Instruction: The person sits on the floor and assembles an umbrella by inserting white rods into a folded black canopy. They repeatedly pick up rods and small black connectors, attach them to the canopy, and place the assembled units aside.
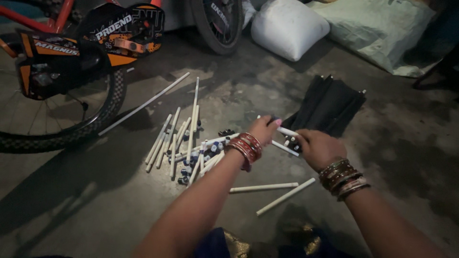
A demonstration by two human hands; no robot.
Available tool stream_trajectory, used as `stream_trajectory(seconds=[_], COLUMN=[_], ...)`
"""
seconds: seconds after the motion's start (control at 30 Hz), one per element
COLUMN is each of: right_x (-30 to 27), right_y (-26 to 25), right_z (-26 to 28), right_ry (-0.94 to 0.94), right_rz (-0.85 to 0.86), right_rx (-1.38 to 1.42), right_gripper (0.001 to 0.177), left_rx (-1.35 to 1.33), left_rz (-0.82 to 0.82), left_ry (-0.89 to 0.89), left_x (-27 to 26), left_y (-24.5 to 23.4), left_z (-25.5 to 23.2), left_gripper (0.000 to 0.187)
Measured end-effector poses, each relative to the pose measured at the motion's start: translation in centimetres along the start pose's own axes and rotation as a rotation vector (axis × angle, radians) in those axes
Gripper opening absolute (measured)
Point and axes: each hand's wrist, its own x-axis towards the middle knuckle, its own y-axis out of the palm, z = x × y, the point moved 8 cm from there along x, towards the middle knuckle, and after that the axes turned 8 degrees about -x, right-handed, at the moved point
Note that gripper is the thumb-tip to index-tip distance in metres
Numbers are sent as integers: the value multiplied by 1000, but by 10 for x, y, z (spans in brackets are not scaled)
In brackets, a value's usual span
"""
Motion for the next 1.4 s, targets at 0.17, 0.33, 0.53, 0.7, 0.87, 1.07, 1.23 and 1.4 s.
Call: stream_trajectory(seconds=[0.17, 0.33, 0.53, 0.7, 0.87, 1.07, 1.23, 1.4], right_x=[16, 43, 59, 49, 33, 56, 61, 68], right_y=[32, 92, 143, 130, 183, 249, 282, 292], right_z=[-19, -42, -60, -46, -84, -108, -123, -124], right_ry=[91, 102, 152, 2, 265, 78, 219, 170], right_rz=[266, 377, 506, 106, 309, 256, 391, 401], right_rx=[-71, 391, 687, 285, 179, 61, 47, -80], right_gripper=[39, 42, 40, 33, 35, 39, 44, 36], left_rx=[-46, -100, -15, 125, 274, 515, 479, 567], left_rz=[-49, -25, 102, -74, -358, -386, -459, -547], left_ry=[64, 283, 274, 53, -52, -28, 11, -14], left_x=[-32, -39, -26, -6, -5, -15, -21, -20], left_y=[0, 2, 0, -43, -110, -119, -122, -140], left_z=[6, -7, -2, 46, 117, 161, 150, 138], left_gripper=[33, 26, 30, 45, 53, 42, 29, 28])
